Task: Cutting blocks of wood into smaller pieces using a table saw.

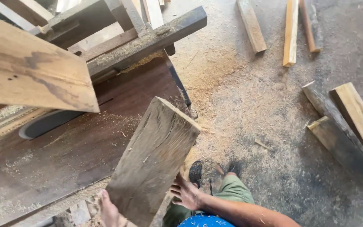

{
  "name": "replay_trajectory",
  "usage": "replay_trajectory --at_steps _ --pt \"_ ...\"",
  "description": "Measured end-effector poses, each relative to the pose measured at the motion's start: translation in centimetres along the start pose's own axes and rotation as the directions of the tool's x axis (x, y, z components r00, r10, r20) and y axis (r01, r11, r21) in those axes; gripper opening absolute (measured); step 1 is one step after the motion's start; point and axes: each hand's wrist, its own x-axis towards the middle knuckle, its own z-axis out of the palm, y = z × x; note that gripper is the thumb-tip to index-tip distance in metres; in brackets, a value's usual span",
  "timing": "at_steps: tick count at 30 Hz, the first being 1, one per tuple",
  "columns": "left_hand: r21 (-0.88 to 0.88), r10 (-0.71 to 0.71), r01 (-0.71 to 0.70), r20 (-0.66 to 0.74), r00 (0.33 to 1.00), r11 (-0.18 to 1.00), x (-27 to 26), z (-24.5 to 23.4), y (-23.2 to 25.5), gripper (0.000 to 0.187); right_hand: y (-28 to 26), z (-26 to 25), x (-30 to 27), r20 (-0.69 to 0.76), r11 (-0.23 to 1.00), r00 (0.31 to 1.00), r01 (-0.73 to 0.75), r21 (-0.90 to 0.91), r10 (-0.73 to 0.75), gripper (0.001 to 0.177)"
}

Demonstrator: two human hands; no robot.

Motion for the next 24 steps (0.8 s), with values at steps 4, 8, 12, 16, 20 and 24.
replay_trajectory --at_steps 4,8,12,16,20,24 --pt "-0.108 0.065 -0.075 -0.097 0.993 0.991 -2.5 3.9 -6.2 0.064 -7.5 3.6 -6.4 0.119 0.977 0.987 -0.124 0.174 0.104 0.101" --pt "-0.269 -0.226 0.193 -0.097 0.969 0.944 -10.8 7.7 -1.7 0.064 -15.2 3.7 -13.5 -0.021 0.983 0.998 -0.061 -0.173 0.059 0.091" --pt "-0.024 -0.308 0.311 0.096 0.947 0.95 -16.5 14.4 1.0 0.059 -24.4 6.3 -21.0 -0.048 0.79 0.993 0.059 -0.61 -0.112 0.076" --pt "0.079 -0.263 0.257 0.082 0.961 0.963 -20.8 23.2 5.0 0.063 -30.7 7.8 -24.7 0.101 0.523 0.966 0.215 -0.825 -0.237 0.085" --pt "-0.273 -0.154 0.199 0.179 0.972 0.941 -23.4 29.1 -4.4 0.062 -35.6 11.3 -27.3 0.316 0.134 0.899 0.368 -0.92 -0.304 0.087" --pt "-0.66 0.08 0.126 0.273 0.959 0.74 -22.9 40.1 -7.9 0.062 -39.5 13.0 -26.6 0.573 -0.164 0.751 0.552 -0.818 -0.327 0.078"
